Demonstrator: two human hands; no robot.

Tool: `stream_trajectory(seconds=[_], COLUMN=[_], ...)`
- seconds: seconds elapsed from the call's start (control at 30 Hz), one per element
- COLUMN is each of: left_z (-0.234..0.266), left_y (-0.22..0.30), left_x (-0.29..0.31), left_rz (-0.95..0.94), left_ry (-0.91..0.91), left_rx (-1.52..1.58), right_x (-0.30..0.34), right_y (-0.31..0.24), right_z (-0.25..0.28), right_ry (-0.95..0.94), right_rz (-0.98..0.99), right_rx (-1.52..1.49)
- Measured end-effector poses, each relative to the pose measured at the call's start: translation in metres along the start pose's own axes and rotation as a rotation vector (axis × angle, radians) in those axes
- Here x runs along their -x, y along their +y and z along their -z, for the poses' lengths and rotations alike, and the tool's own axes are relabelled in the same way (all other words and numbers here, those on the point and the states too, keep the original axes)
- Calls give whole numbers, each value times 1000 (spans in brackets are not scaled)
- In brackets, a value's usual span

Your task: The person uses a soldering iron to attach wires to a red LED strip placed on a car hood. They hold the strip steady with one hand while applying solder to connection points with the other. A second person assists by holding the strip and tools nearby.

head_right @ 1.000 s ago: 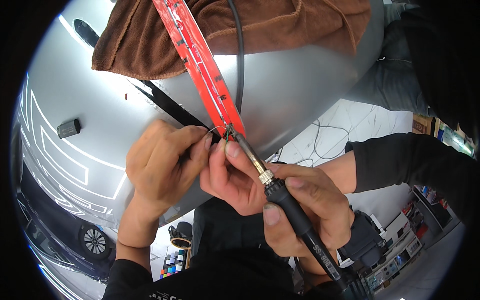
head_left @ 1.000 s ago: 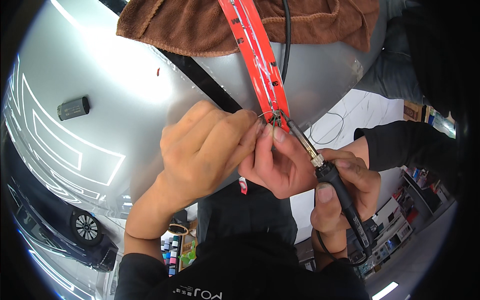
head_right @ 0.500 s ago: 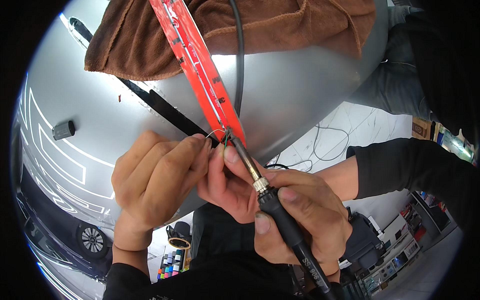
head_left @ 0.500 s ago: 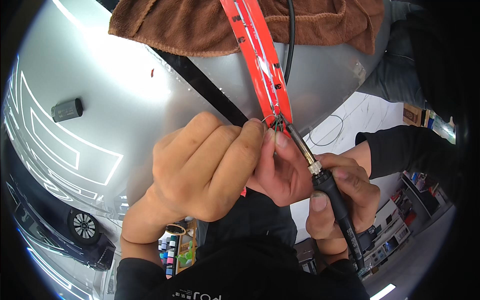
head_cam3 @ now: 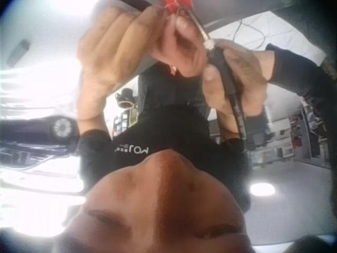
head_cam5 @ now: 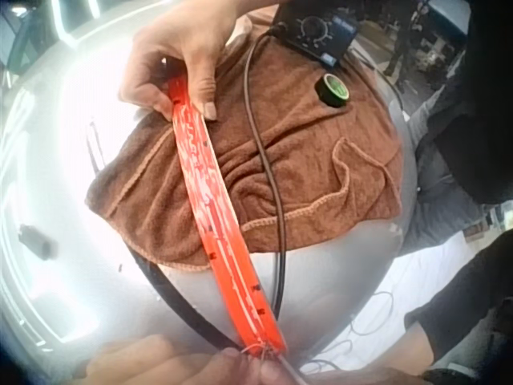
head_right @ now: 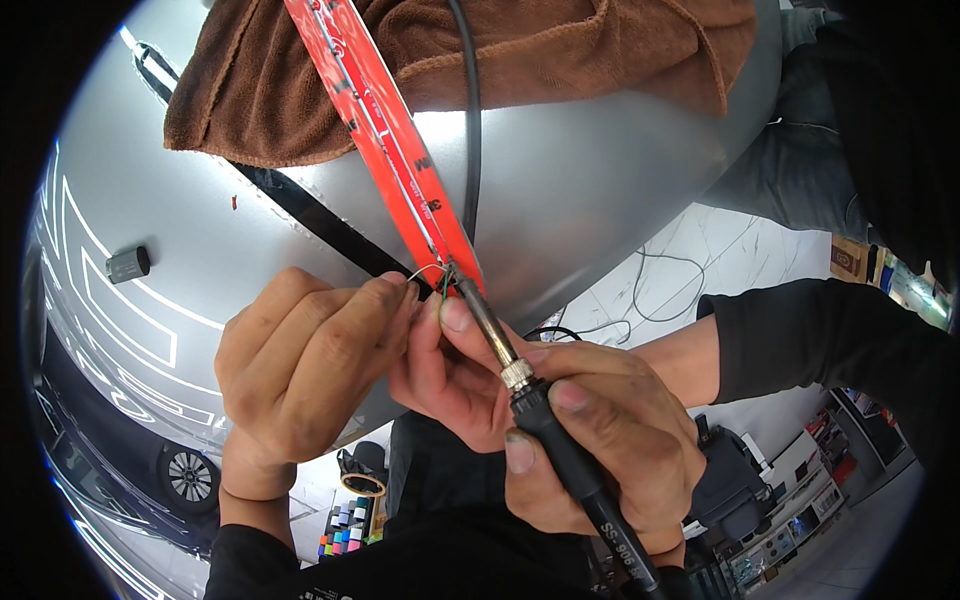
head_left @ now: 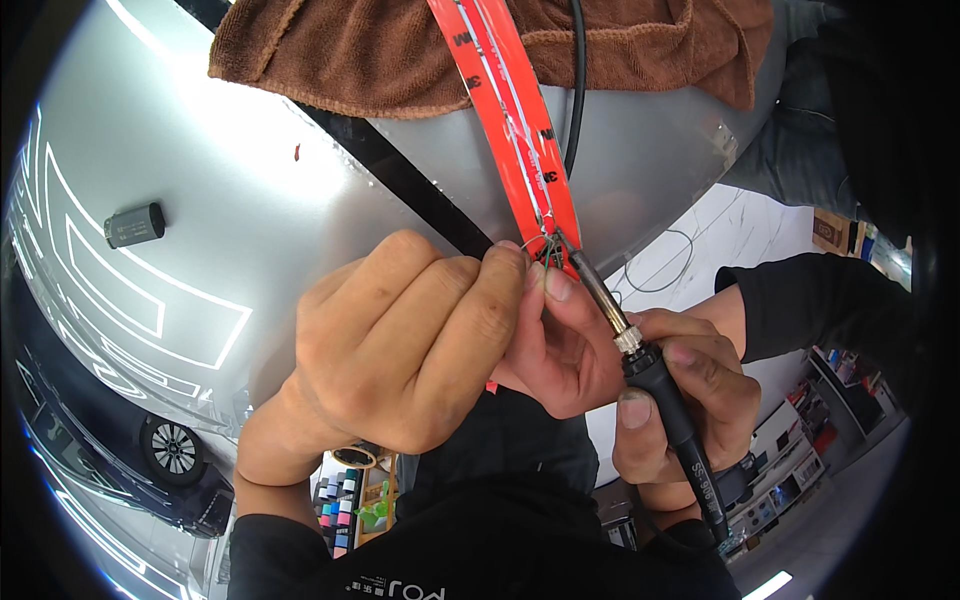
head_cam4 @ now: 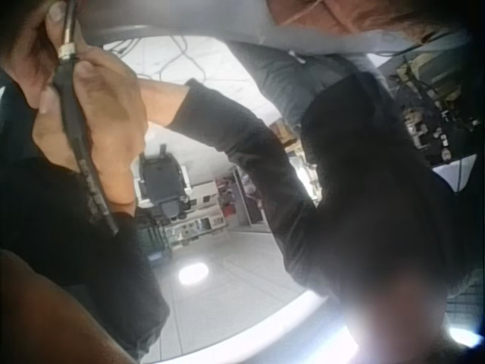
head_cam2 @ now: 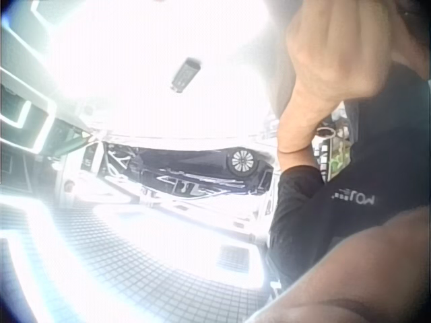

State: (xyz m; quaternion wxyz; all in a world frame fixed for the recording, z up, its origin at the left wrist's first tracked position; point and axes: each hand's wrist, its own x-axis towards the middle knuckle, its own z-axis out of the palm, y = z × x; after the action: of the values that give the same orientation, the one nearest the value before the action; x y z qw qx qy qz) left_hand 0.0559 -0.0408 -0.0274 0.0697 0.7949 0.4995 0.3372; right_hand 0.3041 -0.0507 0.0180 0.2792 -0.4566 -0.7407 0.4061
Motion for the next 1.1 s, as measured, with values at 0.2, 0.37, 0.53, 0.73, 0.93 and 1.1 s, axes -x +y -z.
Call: stream_trajectory(seconds=[0.2, 0.37, 0.53, 0.73, 0.93, 1.1], left_z=[3, 4, 3, 3, 1, 0], left_y=[-1, 1, 2, 2, 0, -1], left_x=[-3, -4, -4, -4, -2, 1], left_rz=[-18, -11, 2, 8, 23, 45], left_ry=[-24, -30, -32, -39, -28, -11], left_rx=[-19, -21, -19, -13, 25, 54], right_x=[-1, -2, -2, -3, -3, -3], right_y=[-1, -1, 0, 2, 6, 7], right_z=[1, 3, 3, 3, -4, -5], right_ry=[-14, -22, -28, -4, 86, 106], right_rz=[-4, 5, 7, 40, 77, 80], right_rx=[-5, 7, -1, -9, -67, -75])
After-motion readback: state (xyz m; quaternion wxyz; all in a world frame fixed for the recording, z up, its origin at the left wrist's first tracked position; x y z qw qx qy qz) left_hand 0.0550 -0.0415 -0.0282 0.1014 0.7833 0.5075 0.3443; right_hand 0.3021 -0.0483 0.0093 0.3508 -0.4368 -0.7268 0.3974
